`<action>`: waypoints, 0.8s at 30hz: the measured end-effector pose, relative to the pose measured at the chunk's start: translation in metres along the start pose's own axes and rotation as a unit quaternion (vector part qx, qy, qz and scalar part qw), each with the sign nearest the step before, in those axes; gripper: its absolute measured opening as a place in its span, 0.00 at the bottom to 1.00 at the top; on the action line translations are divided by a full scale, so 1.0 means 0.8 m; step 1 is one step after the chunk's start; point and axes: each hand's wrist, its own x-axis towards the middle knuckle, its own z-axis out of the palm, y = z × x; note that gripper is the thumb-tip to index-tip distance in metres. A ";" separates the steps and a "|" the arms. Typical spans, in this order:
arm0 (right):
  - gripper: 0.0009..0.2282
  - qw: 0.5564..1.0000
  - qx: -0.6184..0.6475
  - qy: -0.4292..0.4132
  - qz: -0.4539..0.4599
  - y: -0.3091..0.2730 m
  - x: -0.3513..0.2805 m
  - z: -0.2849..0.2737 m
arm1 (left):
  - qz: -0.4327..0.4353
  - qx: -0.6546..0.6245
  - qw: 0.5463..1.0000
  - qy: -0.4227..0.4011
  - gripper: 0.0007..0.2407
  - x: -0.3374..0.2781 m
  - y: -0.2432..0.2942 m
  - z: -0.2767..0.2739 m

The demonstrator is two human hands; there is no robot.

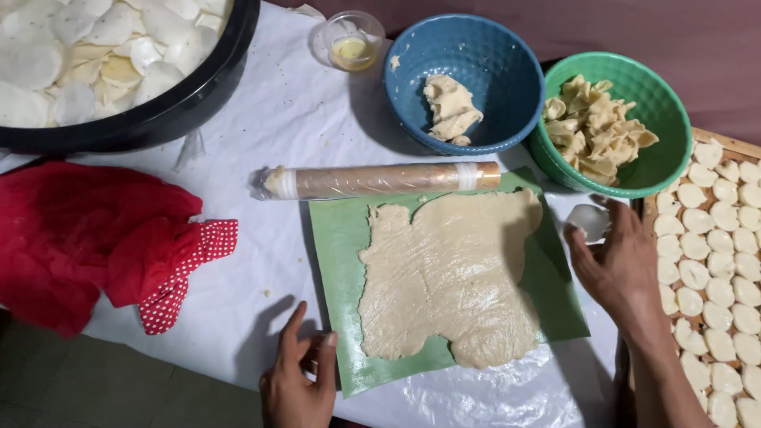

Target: Rolling out dough and cutting it into small circles using a mold to place on a drying tray

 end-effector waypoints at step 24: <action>0.22 0.868 -0.082 -0.213 -0.441 -0.115 -0.140 0.125 | -0.128 -0.180 0.939 -0.262 0.09 -0.032 0.001 0.001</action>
